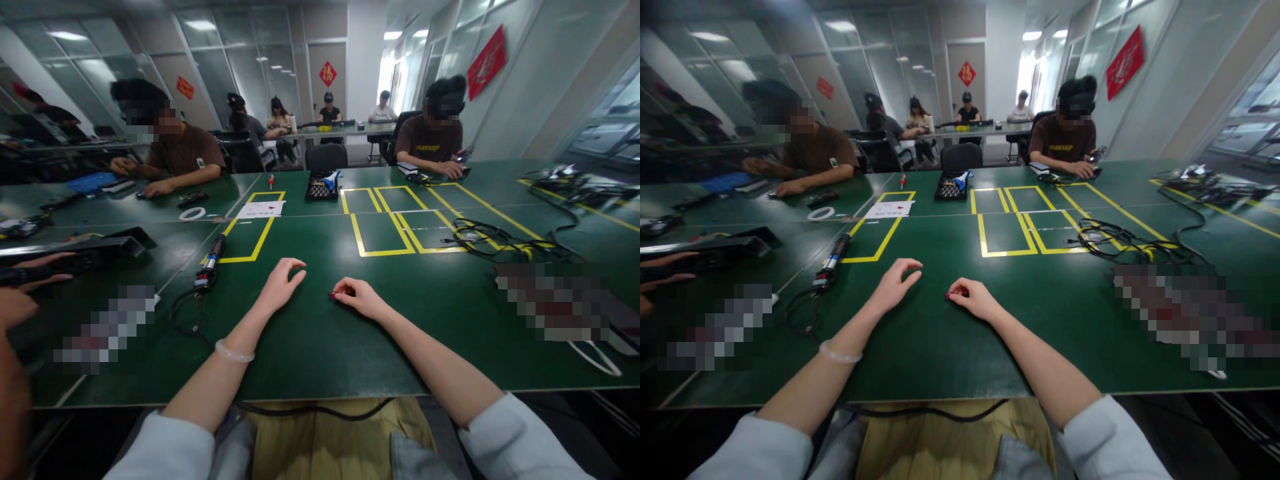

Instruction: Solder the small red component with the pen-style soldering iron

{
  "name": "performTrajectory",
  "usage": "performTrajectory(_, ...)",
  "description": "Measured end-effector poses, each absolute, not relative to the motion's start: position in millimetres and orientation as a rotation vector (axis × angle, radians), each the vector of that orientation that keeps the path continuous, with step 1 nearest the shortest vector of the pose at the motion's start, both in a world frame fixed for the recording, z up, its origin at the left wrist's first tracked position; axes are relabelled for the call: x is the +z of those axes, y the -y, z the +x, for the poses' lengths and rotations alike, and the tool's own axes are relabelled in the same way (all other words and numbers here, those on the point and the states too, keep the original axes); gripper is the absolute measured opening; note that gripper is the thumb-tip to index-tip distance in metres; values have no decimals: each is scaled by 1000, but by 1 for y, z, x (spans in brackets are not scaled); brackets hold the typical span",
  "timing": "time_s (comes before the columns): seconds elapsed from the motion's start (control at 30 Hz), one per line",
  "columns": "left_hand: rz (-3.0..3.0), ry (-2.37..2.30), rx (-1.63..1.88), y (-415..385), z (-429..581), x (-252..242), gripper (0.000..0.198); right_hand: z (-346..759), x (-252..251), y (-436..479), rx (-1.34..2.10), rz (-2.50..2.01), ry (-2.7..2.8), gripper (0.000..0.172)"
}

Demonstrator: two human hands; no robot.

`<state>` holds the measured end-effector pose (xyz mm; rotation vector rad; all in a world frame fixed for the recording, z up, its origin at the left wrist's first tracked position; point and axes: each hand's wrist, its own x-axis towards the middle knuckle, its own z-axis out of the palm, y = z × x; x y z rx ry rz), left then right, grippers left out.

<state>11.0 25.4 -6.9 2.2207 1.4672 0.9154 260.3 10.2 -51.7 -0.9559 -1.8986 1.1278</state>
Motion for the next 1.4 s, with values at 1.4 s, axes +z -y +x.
performTrajectory(1.4, 2376, -1938, 462, -8, 28, -24, 63, 262, -53, -14, 958, -964, 1887, 8)
